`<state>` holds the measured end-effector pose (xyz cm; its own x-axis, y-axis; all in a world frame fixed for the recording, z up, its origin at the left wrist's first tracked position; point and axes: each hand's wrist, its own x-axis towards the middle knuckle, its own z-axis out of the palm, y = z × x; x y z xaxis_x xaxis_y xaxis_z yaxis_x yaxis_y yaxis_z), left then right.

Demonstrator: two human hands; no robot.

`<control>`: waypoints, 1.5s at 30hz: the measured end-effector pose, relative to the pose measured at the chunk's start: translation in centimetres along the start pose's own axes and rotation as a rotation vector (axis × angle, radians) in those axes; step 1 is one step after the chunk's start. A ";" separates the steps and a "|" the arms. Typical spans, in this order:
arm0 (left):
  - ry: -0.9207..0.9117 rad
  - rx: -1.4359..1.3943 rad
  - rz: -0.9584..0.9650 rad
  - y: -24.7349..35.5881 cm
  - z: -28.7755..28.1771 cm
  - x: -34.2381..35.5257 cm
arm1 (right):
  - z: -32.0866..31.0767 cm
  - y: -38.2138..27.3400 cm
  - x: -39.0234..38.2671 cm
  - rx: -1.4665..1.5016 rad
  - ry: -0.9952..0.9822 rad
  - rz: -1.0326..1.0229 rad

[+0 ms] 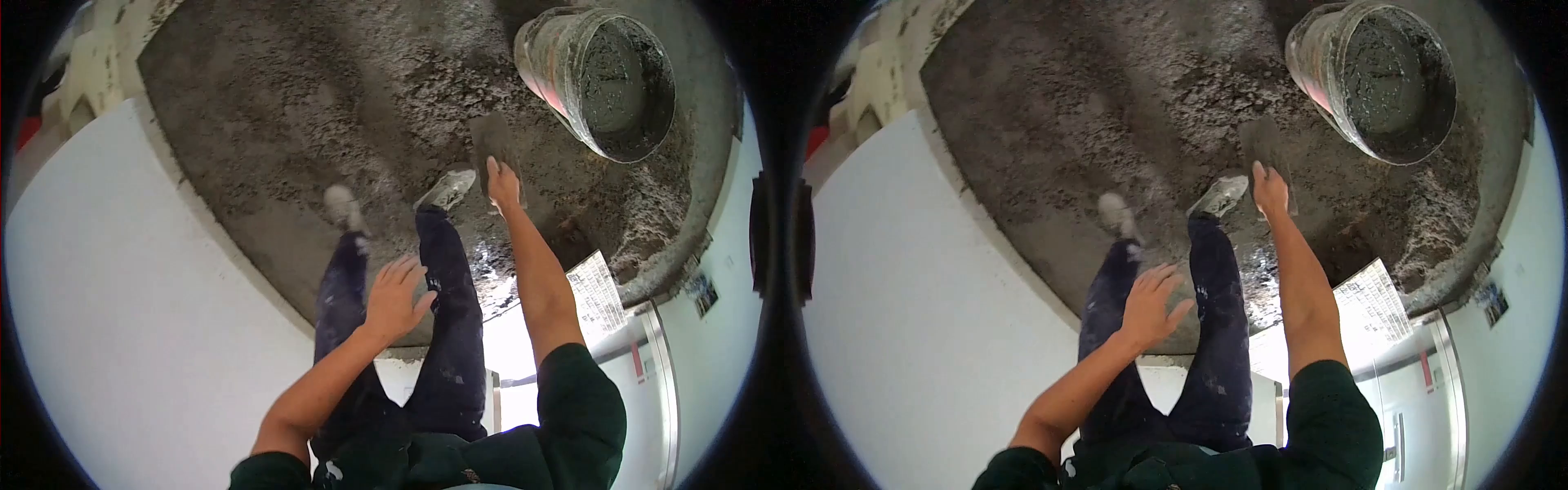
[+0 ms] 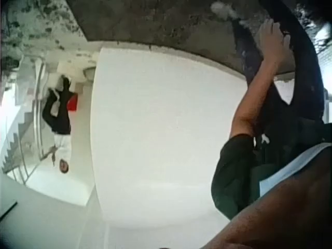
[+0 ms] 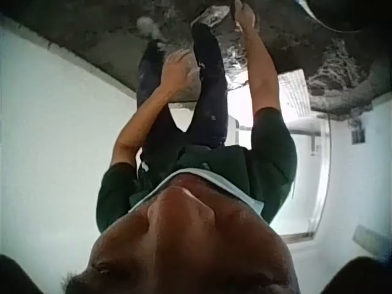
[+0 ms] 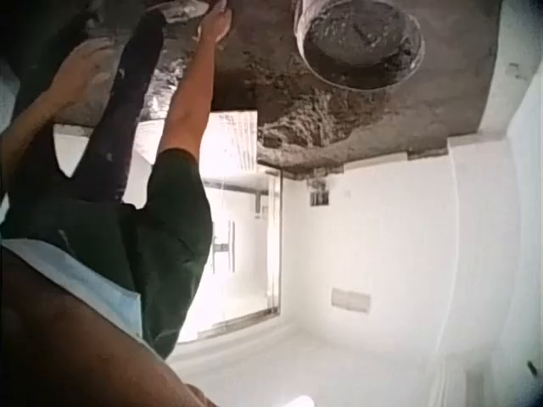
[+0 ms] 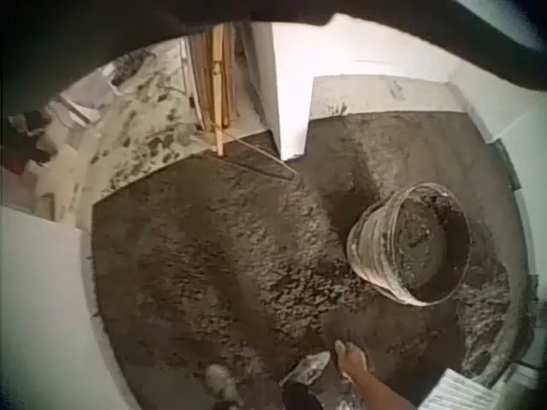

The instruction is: Applying and spreading mortar on the back of a floor tile using a trowel.

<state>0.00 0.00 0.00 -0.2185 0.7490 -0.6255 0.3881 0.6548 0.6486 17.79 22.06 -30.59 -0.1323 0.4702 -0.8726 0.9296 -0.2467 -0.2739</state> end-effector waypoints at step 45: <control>-0.274 -0.969 0.181 -19.6 -6.1 1.0 | 40.7 -33.9 6.7 0.163 -0.340 -0.317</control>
<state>-13.31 -11.46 -10.70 0.0311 0.8756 -0.4821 -0.5225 0.4254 0.7389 -28.60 -0.91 -43.62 -0.5303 0.2471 -0.8110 0.7630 -0.2778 -0.5836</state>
